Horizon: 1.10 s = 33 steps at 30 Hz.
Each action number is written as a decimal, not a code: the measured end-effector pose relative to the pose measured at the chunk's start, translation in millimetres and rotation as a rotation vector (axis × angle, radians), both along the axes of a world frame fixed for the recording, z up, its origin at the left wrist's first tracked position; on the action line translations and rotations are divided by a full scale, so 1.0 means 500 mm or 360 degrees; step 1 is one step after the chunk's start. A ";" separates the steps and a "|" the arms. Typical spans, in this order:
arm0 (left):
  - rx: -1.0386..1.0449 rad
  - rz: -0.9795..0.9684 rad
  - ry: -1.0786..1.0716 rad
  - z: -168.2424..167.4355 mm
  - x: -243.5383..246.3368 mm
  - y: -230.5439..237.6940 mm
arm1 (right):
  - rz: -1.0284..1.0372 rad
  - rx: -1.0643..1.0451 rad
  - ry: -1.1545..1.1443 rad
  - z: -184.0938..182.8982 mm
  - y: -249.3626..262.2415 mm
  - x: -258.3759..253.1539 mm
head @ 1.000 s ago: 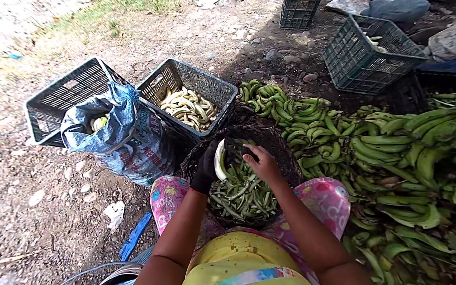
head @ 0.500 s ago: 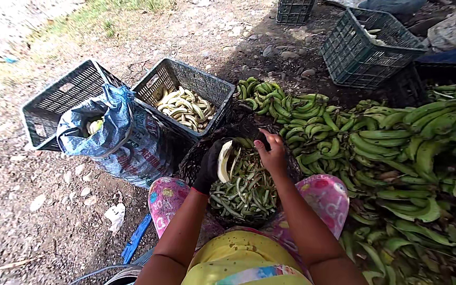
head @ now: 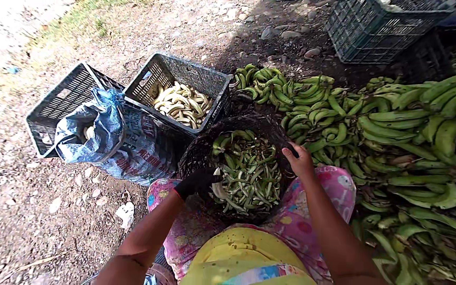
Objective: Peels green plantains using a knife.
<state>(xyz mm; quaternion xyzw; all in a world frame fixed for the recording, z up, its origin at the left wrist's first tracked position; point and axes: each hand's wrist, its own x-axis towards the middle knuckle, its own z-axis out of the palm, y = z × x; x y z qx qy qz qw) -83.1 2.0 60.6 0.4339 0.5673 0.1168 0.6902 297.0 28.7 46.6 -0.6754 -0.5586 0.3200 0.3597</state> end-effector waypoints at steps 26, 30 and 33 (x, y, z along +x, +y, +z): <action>0.0528 0.0313 0.0825 -0.376 0.275 0.311 | 0.0117 -0.0453 0.0011 0.002 0.044 -0.024; 0.0790 -0.0284 0.1078 -0.348 0.260 0.328 | 0.0149 -0.0516 0.0068 -0.007 0.049 -0.031; 0.0908 -0.0328 0.1010 -0.345 0.249 0.313 | 0.0143 -0.0497 0.0124 -0.027 0.058 -0.042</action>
